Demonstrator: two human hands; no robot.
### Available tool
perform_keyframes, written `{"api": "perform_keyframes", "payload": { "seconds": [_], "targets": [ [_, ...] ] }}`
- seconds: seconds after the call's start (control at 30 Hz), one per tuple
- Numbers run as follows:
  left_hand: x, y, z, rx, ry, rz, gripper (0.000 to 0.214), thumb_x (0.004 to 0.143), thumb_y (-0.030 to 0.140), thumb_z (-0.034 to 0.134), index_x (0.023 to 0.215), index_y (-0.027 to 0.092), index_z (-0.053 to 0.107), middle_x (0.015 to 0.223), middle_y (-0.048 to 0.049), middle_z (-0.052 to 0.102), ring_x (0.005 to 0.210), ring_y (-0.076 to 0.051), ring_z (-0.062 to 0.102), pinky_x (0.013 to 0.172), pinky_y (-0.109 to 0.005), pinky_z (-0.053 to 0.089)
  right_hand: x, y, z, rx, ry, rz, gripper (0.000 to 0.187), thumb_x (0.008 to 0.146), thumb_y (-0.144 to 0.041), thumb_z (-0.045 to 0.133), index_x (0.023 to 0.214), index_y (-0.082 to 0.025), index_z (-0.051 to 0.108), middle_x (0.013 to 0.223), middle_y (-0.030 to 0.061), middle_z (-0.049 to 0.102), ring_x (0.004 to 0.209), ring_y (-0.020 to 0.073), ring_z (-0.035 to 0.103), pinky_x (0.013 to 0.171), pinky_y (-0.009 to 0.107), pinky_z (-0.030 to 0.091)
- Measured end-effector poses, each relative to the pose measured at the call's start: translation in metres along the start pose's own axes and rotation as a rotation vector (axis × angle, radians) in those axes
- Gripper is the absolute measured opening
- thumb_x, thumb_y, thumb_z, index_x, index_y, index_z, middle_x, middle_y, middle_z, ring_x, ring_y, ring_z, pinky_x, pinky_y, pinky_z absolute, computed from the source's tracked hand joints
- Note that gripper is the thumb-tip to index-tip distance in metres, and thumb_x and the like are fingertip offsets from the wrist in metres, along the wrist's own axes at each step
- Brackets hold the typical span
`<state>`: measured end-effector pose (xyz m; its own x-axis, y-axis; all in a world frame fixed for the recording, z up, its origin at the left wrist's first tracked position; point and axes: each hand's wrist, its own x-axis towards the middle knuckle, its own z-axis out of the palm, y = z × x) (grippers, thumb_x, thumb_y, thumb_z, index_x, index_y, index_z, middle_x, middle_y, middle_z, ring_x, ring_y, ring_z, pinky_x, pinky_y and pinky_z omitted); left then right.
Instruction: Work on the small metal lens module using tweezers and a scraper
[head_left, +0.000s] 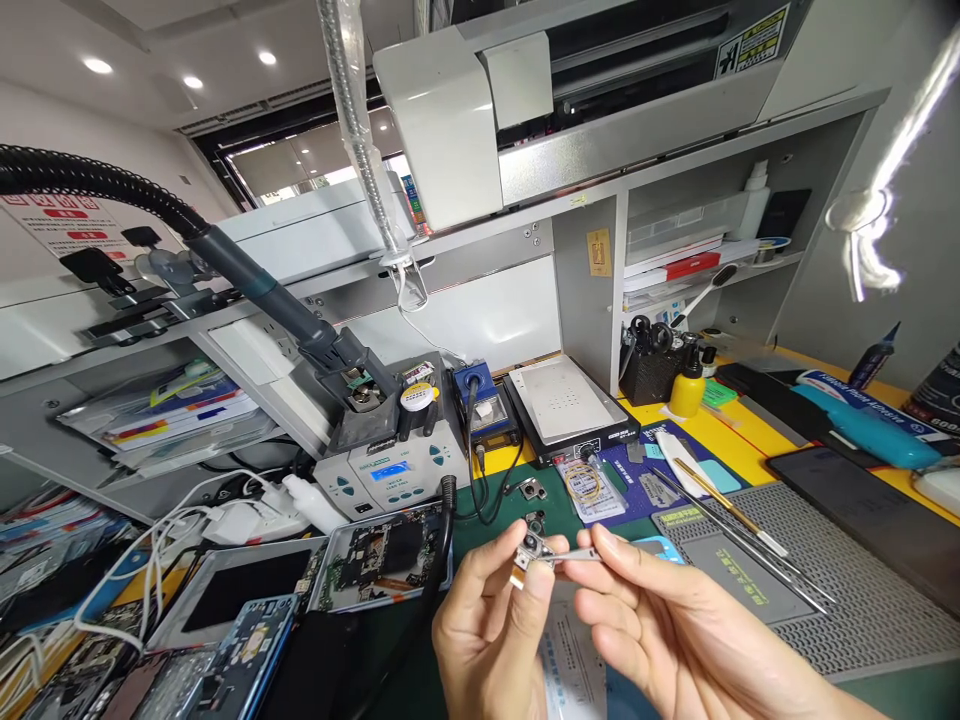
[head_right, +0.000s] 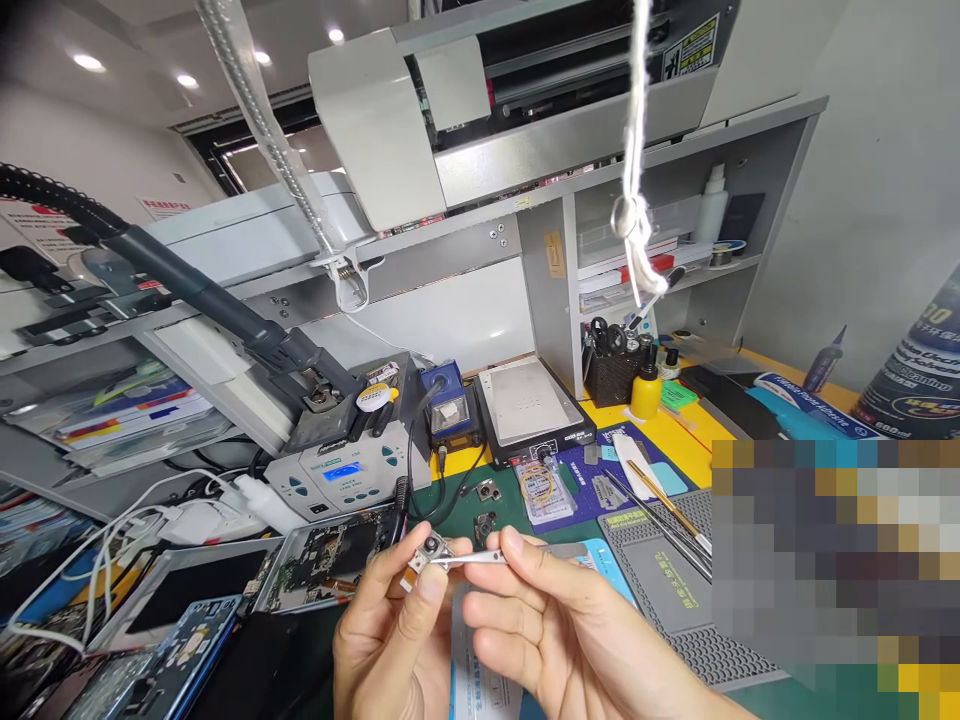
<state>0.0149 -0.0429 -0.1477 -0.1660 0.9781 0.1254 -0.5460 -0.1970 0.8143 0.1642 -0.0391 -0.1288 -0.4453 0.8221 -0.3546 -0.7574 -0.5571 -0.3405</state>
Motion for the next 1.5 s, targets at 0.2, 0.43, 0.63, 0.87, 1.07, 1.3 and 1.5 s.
{"api": "perform_keyframes", "payload": {
  "seconds": [0.2,0.43,0.63,0.87,1.07,1.3,1.5],
  "targets": [
    [0.005,0.002,-0.002,-0.081,-0.103,0.01,0.023,0.085,0.03,0.084,0.107,0.034,0.083,0.091,-0.006,0.085,0.081,-0.019,0.08,0.081,-0.029,0.064,-0.011,-0.019,0.004,-0.158,0.002,-0.183,0.019,0.078,-0.024,0.093,0.094,-0.017,0.085,0.083,0.0114,0.086,0.067,0.0177,0.082,0.068,0.021,0.067],
    [0.002,0.004,-0.002,-0.107,-0.129,-0.057,0.023,0.085,0.028,0.084,0.107,0.034,0.084,0.093,-0.0057,0.085,0.076,-0.022,0.08,0.084,-0.04,0.065,-0.019,-0.01,0.0,-0.492,-0.064,-0.361,0.027,0.085,-0.043,0.084,0.091,-0.017,0.086,0.073,0.0151,0.083,0.063,0.0222,0.079,0.064,0.026,0.064],
    [0.0,0.005,0.001,-0.121,-0.085,-0.072,0.023,0.08,0.03,0.088,0.103,0.033,0.085,0.09,-0.0052,0.085,0.074,-0.022,0.08,0.084,-0.041,0.066,-0.021,-0.005,0.004,-0.521,-0.016,-0.365,0.022,0.088,-0.04,0.082,0.094,-0.019,0.085,0.075,0.0118,0.083,0.067,0.0218,0.078,0.067,0.028,0.063],
    [-0.002,0.006,0.003,-0.132,-0.106,-0.092,0.022,0.08,0.033,0.088,0.101,0.036,0.084,0.089,-0.003,0.085,0.076,-0.022,0.08,0.084,-0.04,0.065,-0.021,-0.004,0.002,-0.542,-0.065,-0.427,0.022,0.087,-0.042,0.083,0.094,-0.021,0.086,0.075,0.0106,0.083,0.066,0.0204,0.079,0.064,0.024,0.064],
    [-0.008,0.01,0.018,-0.125,0.13,-0.119,0.029,0.064,0.04,0.098,0.09,0.034,0.085,0.079,-0.002,0.084,0.073,-0.025,0.08,0.087,-0.046,0.063,-0.02,-0.001,0.007,-0.557,-0.048,-0.454,0.024,0.084,-0.044,0.085,0.092,-0.022,0.086,0.071,0.0104,0.082,0.063,0.0209,0.079,0.062,0.025,0.063],
    [-0.01,0.014,0.026,-0.097,0.153,-0.08,0.03,0.06,0.04,0.1,0.086,0.034,0.085,0.079,-0.002,0.084,0.069,-0.024,0.079,0.084,-0.044,0.064,-0.017,0.0,-0.001,-0.507,-0.081,-0.35,0.023,0.089,-0.044,0.08,0.094,-0.022,0.085,0.076,0.0104,0.083,0.066,0.0207,0.079,0.069,0.028,0.064],
    [-0.011,0.014,0.026,-0.039,0.188,-0.024,0.03,0.06,0.041,0.099,0.086,0.035,0.086,0.079,-0.0031,0.084,0.065,-0.023,0.079,0.071,-0.036,0.066,-0.02,0.0,0.0,-0.421,-0.06,-0.274,0.023,0.092,-0.041,0.078,0.099,-0.02,0.084,0.08,0.0122,0.085,0.069,0.0207,0.081,0.071,0.027,0.064]
  ]
}}
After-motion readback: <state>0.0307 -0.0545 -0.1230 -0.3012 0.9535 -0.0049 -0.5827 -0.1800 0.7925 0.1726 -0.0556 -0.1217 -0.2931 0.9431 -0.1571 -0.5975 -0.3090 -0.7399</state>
